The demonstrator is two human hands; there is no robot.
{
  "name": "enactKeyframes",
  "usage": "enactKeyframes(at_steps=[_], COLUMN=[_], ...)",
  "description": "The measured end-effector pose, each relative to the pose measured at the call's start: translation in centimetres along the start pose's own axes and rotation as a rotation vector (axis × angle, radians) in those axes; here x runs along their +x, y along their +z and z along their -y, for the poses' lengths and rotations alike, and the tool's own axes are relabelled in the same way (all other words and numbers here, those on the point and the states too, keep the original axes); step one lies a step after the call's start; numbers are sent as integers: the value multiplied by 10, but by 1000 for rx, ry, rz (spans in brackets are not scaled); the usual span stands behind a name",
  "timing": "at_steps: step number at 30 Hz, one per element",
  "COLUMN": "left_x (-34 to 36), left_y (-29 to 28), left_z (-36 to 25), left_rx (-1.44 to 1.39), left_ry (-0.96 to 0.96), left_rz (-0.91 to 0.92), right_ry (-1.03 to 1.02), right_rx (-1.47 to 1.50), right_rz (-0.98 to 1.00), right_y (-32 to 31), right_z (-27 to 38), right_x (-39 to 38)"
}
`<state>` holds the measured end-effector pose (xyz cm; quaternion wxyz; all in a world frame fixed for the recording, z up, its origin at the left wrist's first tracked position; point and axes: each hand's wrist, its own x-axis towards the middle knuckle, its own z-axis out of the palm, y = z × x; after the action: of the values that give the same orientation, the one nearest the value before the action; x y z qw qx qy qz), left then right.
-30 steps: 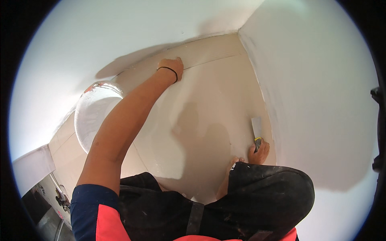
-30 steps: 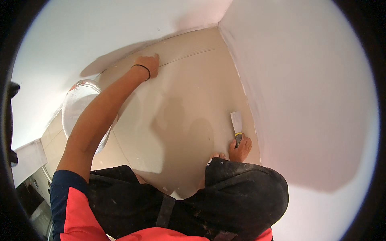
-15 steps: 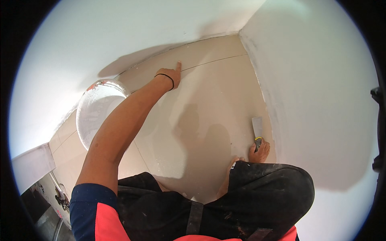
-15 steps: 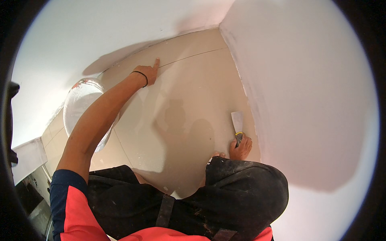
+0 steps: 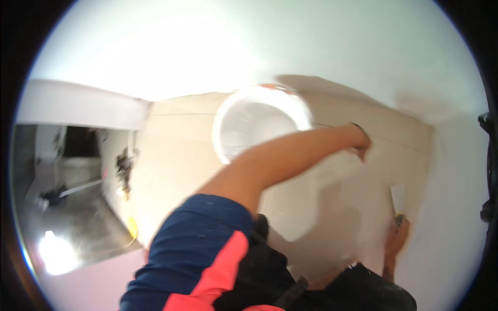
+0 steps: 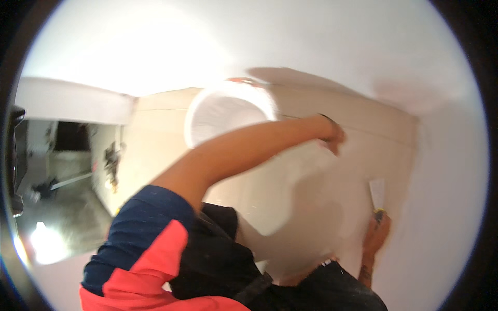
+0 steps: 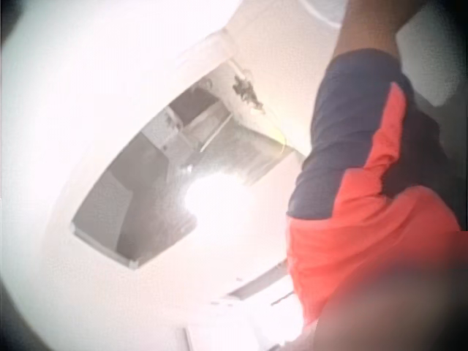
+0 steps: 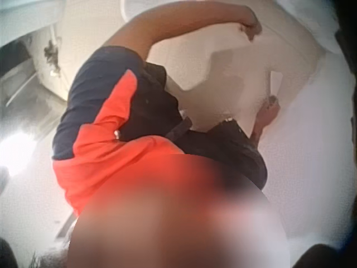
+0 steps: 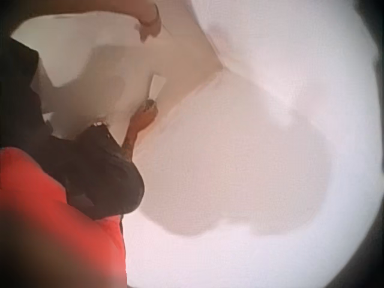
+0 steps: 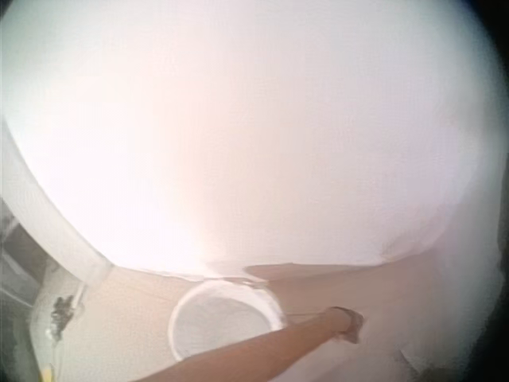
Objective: The person retrieves a bucket and trowel, then kneels to apply plaster along the base of a wall. They scrape the trowel on a ledge, return to the room, and continue smoothing the plaster at the wall-floor junction.
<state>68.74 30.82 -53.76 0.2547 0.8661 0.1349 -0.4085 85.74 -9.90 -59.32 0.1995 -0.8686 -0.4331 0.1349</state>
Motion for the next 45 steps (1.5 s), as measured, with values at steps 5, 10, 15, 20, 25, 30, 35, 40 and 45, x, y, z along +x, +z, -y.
enactKeyframes(at_steps=[5, 10, 15, 20, 25, 30, 35, 40, 45], left_x=[-44, -212, -387, -429, -340, -283, -305, -314, -318], left_y=[-34, -27, 102, 371, 594, 643, 655, 661, 654], left_z=[-38, -11, 25, -4, -168, -309, -318, -322, -325], left_rx=[-29, -472, -1028, -1407, -1257, -1446, -1544, -1599, -1594], left_ry=[135, 178, -208, -784, -2050, -1847, -1599, -1506, -1533], left_rz=[-34, -319, -808, -1426, -1165, -736, -643, -643, -653], right_ry=[-222, -446, -484, -535, -665, -271, 849, 1113, 1119], right_rx=[49, -174, -271, -383, -174, 467, 924, 1049, 1050], right_rz=[142, -8, 28, 112, 299, 1177, 1568, 1456, 1404], right_y=[4, 25, 30, 10, 39, 146, 217, 235, 241], right_z=[48, 52, 33, 55, 158, 291, 371, 404, 413], right_x=[66, 81, 84, 84, 43, -97, -254, -312, -319])
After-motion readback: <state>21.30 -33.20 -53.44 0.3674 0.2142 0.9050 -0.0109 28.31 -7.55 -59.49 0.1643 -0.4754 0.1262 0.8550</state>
